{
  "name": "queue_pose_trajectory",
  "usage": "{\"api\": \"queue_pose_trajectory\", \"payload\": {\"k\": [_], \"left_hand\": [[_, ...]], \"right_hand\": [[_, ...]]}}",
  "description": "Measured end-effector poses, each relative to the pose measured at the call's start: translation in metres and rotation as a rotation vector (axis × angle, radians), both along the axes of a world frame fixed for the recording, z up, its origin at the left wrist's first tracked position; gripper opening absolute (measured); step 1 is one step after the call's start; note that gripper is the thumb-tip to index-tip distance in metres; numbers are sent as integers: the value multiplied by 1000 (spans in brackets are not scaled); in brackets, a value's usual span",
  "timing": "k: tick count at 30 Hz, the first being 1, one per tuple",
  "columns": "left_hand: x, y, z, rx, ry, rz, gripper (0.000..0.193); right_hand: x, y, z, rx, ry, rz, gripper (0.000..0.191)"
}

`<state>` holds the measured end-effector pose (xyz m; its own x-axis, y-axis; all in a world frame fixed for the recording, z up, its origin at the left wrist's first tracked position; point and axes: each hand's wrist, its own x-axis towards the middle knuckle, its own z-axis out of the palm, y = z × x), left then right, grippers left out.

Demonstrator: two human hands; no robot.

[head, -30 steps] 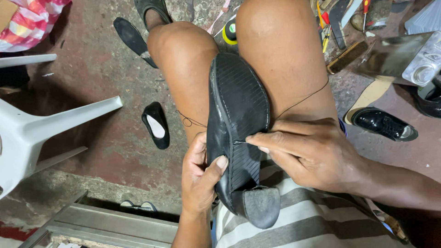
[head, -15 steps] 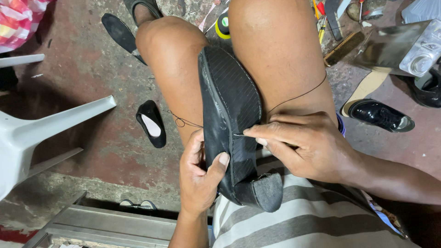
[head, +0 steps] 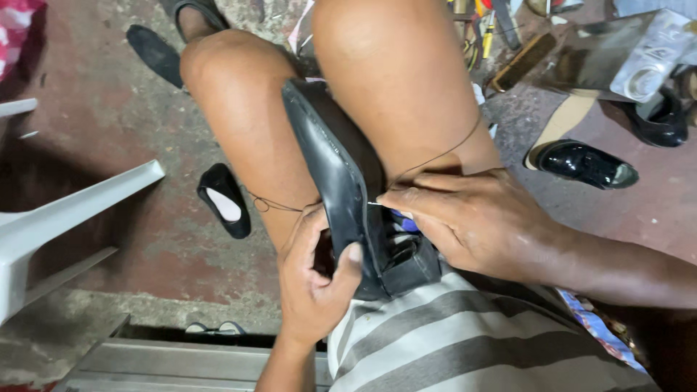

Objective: The person sits on the floor with a black shoe on their lap and uses a needle and thread to sew the sole to the upper part of the shoe. They repeatedly push the needle through the leather and pull the thread tight to secure the stitching.

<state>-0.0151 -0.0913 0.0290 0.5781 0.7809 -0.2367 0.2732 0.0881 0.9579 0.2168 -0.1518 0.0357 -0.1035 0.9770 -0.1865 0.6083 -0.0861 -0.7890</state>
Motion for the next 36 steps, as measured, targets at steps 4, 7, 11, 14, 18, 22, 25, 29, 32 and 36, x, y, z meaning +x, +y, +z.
{"api": "queue_pose_trajectory", "payload": {"k": [4,7,11,14,18,22,25,29,32,36], "left_hand": [[-7,33,-5,-149,99,-218,37],[-5,57,-16,61,155,-418,43],[0,87,-17,157,261,-674,44],[9,108,-16,281,247,-888,39],[17,125,-18,361,353,-1093,32],[26,131,-26,383,377,-1122,34],[30,134,-30,381,371,-1137,30],[32,137,-34,340,592,-1244,33],[30,141,-41,296,581,-1278,32],[23,140,-50,364,361,-1184,31]], "right_hand": [[13,4,-11,-245,60,52,35],[15,8,-21,-82,76,101,29],[11,12,-29,-115,49,102,27],[7,16,-32,-81,35,101,26],[6,23,-34,-77,16,115,25],[6,32,-36,-70,61,113,21],[4,38,-38,2,24,141,20],[1,44,-42,65,-1,160,26],[-1,47,-46,79,0,179,27],[-5,50,-48,60,-24,185,21]]}}
